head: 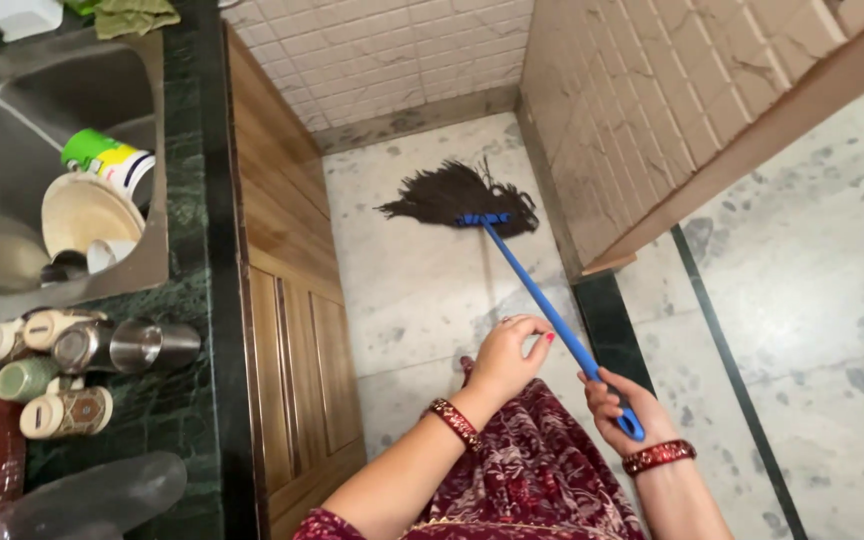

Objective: The recorder is mopping the floor with a wet mop, moving through a hallway and into a kitchen area.

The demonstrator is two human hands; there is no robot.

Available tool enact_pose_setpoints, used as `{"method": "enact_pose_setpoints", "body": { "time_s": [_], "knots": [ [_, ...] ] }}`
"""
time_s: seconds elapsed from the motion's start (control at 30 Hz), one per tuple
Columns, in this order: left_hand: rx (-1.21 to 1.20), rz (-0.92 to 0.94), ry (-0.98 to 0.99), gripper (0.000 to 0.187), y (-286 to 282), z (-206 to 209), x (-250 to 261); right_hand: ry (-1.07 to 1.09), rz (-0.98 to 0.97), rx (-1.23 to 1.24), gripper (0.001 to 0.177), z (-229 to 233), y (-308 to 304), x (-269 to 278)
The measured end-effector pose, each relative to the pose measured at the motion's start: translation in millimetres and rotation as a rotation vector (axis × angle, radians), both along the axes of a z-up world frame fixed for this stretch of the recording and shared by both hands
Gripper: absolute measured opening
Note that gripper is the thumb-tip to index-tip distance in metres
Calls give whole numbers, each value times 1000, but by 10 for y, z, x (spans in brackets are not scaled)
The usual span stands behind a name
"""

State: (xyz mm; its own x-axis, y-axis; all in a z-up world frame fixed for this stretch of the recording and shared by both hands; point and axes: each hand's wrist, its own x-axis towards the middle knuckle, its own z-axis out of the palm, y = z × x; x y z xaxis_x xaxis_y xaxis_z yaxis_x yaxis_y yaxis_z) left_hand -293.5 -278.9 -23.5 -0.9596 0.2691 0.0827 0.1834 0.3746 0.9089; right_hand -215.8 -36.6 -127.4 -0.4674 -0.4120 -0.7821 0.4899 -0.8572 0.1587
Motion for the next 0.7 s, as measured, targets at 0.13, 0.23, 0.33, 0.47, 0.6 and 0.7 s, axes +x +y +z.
{"method": "enact_pose_setpoints", "body": {
  "time_s": [0.13,0.23,0.33,0.47,0.6,0.7],
  "knots": [
    [10,-73,32,12,167,-38,-189,22,7,59,33,-62,-190,-32],
    [7,-87,36,12,189,-152,-400,87,50,113,26,-211,-347,-309],
    [17,-74,-3,13,105,-201,-653,96,64,185,22,-268,-378,-793],
    [17,-67,-30,13,-98,-331,-1162,120,81,189,21,-405,-341,-1780],
    [2,19,-69,15,-348,-492,-1682,171,145,222,22,-624,-413,-2797],
    [-21,63,-115,17,-512,-531,-2038,232,222,310,21,-794,-573,-3315]
  ]
}}
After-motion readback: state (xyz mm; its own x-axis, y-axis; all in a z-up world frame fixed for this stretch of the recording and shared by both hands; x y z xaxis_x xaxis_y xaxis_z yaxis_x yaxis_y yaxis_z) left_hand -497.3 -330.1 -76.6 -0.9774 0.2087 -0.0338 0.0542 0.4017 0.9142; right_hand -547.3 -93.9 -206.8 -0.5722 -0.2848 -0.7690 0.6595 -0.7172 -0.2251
